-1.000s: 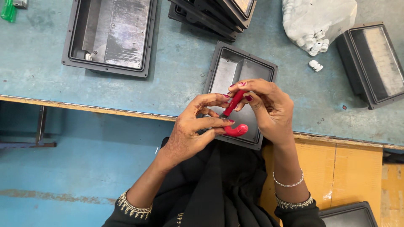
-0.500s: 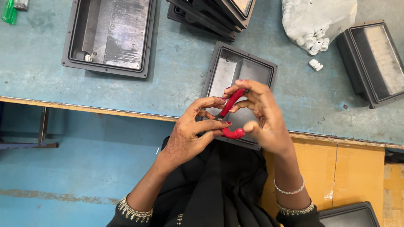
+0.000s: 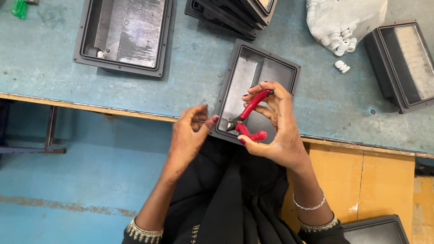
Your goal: The person assembles black rectangular electrical enclosures by inserting white plastic cable glands into the corners. They use red-handled pliers to press the glands into place and stack the finished units on the table.
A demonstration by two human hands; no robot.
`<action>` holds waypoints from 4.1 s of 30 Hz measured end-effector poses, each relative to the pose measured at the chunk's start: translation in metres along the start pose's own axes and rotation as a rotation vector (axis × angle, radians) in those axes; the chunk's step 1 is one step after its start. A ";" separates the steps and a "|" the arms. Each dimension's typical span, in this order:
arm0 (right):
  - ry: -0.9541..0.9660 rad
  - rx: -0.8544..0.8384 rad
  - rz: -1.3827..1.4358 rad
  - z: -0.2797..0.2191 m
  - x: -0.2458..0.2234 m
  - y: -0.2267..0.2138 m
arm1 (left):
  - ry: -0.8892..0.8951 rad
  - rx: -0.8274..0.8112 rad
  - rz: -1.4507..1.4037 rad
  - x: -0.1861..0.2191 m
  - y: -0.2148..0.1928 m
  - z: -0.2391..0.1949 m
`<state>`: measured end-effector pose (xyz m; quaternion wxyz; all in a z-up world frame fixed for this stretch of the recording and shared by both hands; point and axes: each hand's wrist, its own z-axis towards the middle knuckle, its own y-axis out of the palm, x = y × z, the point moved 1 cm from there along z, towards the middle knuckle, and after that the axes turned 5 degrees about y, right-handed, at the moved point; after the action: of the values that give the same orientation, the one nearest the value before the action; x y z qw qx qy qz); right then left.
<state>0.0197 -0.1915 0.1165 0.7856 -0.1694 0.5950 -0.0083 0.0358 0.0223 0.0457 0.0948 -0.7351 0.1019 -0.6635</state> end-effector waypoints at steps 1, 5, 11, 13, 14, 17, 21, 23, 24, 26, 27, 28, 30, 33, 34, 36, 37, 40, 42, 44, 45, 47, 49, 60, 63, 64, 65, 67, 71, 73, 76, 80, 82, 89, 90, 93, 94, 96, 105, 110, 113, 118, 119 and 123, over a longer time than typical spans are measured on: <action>-0.011 0.004 -0.016 -0.001 0.000 0.001 | -0.014 -0.002 -0.016 -0.004 0.003 -0.005; -0.053 0.025 -0.109 -0.004 -0.001 0.005 | -0.052 0.036 0.003 -0.010 0.020 -0.021; 0.006 0.043 -0.077 0.009 -0.001 0.000 | 0.041 0.078 -0.099 -0.014 0.021 -0.019; 0.010 -0.003 -0.085 0.021 0.000 -0.002 | 0.051 0.087 -0.140 -0.017 0.022 -0.017; 0.031 -0.030 -0.067 0.028 0.001 -0.004 | 0.052 0.095 -0.151 -0.019 0.023 -0.017; 0.080 -0.098 -0.050 0.046 0.007 -0.008 | 0.034 0.113 -0.163 -0.023 0.025 -0.015; 0.168 -0.170 0.085 0.067 0.027 -0.018 | 0.064 0.117 -0.174 -0.028 0.025 -0.014; 0.249 -0.182 0.222 0.080 0.047 -0.025 | 0.065 0.122 -0.180 -0.030 0.025 -0.014; 0.294 -0.177 0.275 0.087 0.058 -0.028 | 0.066 0.124 -0.183 -0.031 0.025 -0.013; 0.367 -0.170 0.367 0.093 0.080 -0.032 | 0.083 0.122 -0.195 -0.032 0.025 -0.012; 0.396 -0.169 0.406 0.095 0.090 -0.034 | 0.090 0.121 -0.202 -0.032 0.025 -0.011; 0.426 -0.168 0.445 0.096 0.098 -0.036 | 0.081 0.120 -0.197 -0.033 0.026 -0.012; 0.499 -0.177 0.560 0.099 0.110 -0.036 | 0.066 0.118 -0.187 -0.035 0.025 -0.011; 0.548 -0.162 0.597 0.100 0.111 -0.037 | 0.061 0.123 -0.203 -0.036 0.026 -0.010; 0.557 -0.152 0.587 0.099 0.108 -0.037 | 0.055 0.121 -0.214 -0.037 0.026 -0.011; 0.504 -0.131 0.517 0.094 0.094 -0.038 | 0.044 0.118 -0.237 -0.038 0.027 -0.011; 0.476 -0.120 0.482 0.089 0.084 -0.038 | 0.042 0.123 -0.223 -0.038 0.027 -0.010; 0.263 -0.124 0.307 0.064 0.049 -0.035 | 0.040 0.134 -0.195 -0.038 0.028 -0.009; 0.199 -0.095 0.224 0.045 0.028 -0.025 | 0.043 0.133 -0.191 -0.039 0.028 -0.009; 0.106 -0.080 0.111 0.026 0.009 -0.012 | 0.028 0.135 -0.195 -0.039 0.028 -0.008; 0.046 -0.080 0.039 0.016 0.001 -0.006 | 0.021 0.135 -0.196 -0.039 0.028 -0.008; -0.067 -0.082 -0.073 0.009 -0.008 0.004 | 0.022 0.137 -0.199 -0.039 0.029 -0.008; -0.176 -0.085 -0.150 0.006 -0.011 0.008 | 0.025 0.138 -0.196 -0.039 0.029 -0.008; 0.135 -0.127 0.297 0.075 0.065 -0.024 | 0.012 0.144 -0.213 -0.036 0.028 -0.009; 0.269 -0.110 0.348 0.086 0.089 -0.029 | 0.024 0.141 -0.231 -0.037 0.028 -0.009; 0.328 -0.094 0.341 0.088 0.096 -0.030 | 0.029 0.141 -0.233 -0.037 0.028 -0.009; 0.389 -0.083 0.358 0.091 0.101 -0.030 | 0.034 0.140 -0.234 -0.037 0.028 -0.009; 0.511 -0.060 0.395 0.096 0.106 -0.030 | 0.039 0.137 -0.232 -0.038 0.028 -0.009; 0.501 -0.076 0.412 0.093 0.090 -0.031 | 0.023 0.131 -0.221 -0.039 0.028 -0.009; 0.418 -0.061 0.371 0.080 0.070 -0.032 | 0.018 0.130 -0.221 -0.038 0.028 -0.008; 0.165 -0.103 0.229 0.053 0.036 -0.024 | 0.019 0.129 -0.226 -0.039 0.028 -0.008; -0.075 -0.186 0.135 0.012 0.008 -0.003 | 0.034 0.130 -0.207 -0.040 0.028 -0.008; -0.145 -0.224 0.191 0.004 0.008 0.008 | 0.047 0.128 -0.202 -0.040 0.028 -0.008; 0.037 -0.068 0.370 0.004 0.032 0.012 | 0.043 0.130 -0.203 -0.034 0.027 -0.010; 0.030 -0.047 0.376 0.004 0.035 0.011 | 0.042 0.123 -0.198 -0.031 0.027 -0.011; 0.074 0.049 0.457 0.005 0.045 0.007 | 0.081 0.093 0.077 -0.016 0.020 -0.014; 0.101 0.086 0.495 0.006 0.047 0.007 | 0.213 0.151 0.192 -0.007 0.018 -0.019; 0.082 0.097 0.623 0.008 0.050 0.006 | 0.482 0.261 0.421 0.013 0.016 -0.031; 0.050 0.053 0.709 0.020 0.027 0.005 | 0.734 -0.076 -0.018 0.080 0.003 -0.048; 0.127 -0.012 0.659 0.034 0.017 0.002 | 0.818 -0.049 0.016 0.084 0.002 -0.043; 0.123 -0.066 0.655 0.039 0.015 0.002 | 0.774 -0.068 -0.008 0.081 0.001 -0.041; 0.164 -0.121 0.684 0.041 0.020 0.006 | 0.761 -0.062 -0.014 0.073 0.003 -0.040; 0.161 -0.128 0.694 0.041 0.022 0.007 | 0.761 -0.063 -0.008 0.071 0.003 -0.040; 0.128 -0.161 0.718 0.041 0.030 0.010 | 0.795 -0.059 0.002 0.069 0.003 -0.039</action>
<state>0.0653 -0.1779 0.0957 0.6836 -0.0102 0.6633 0.3042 0.0036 0.0004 0.1146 0.0273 -0.4235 0.1502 -0.8929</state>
